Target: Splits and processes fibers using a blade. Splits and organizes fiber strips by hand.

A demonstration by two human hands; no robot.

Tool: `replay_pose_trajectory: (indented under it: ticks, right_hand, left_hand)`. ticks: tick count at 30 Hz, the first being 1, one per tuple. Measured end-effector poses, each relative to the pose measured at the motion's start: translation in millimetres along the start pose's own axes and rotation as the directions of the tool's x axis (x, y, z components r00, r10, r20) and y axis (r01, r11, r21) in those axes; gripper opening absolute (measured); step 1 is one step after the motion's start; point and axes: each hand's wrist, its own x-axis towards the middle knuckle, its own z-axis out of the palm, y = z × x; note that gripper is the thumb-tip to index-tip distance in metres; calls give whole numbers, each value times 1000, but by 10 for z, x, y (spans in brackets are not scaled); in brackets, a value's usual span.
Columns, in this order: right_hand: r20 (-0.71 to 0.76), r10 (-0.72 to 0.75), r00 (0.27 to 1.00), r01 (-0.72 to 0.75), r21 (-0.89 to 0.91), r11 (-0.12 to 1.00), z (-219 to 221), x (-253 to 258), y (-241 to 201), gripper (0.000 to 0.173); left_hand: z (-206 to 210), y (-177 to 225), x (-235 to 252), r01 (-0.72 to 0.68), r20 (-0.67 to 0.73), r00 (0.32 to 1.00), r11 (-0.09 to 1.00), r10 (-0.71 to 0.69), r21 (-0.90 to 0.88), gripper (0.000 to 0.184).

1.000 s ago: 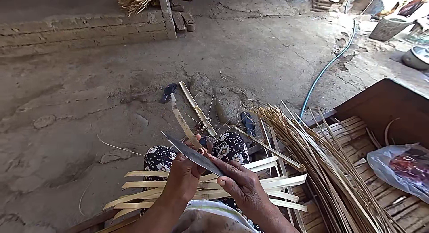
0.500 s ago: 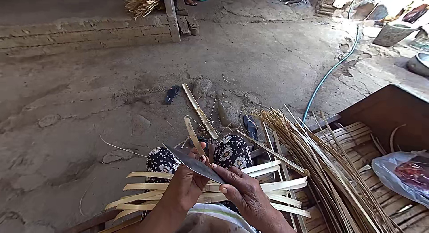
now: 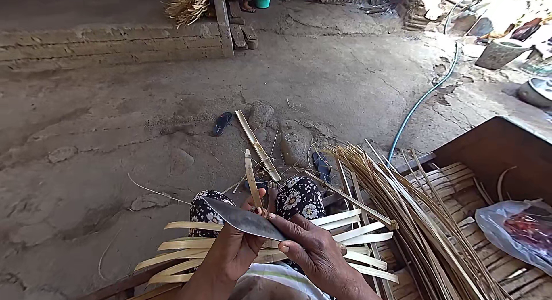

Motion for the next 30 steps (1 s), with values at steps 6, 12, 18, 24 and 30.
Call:
replay_pose_trajectory:
  ticks: [6,12,18,24,30]
  right_hand:
    - [15,-10,1000,10,-18,1000,17,24,-31,46]
    - [35,50,998,-50,-6,999,-3,14,20,47]
    - [-7,143,990,-143,-87,986,-75,88,108,52]
    - [-17,208,978,-208,-66,976,-152,155,149,56]
    - [62,23,998,-30,109,994,-131,27,-146,57]
  left_hand:
    - [-42,10,-33,6,4,1000,999,-5,-42,32]
    - [-109,17,-132,44,147,989,997,-35,-59,40]
    - [-43,26,-199,134,268,953,990,-138,31,56]
    - [-3,20,-281,216,292,930,974,-225,60,69]
    - [31,32,-161,7,89,996,992,-18,127,65]
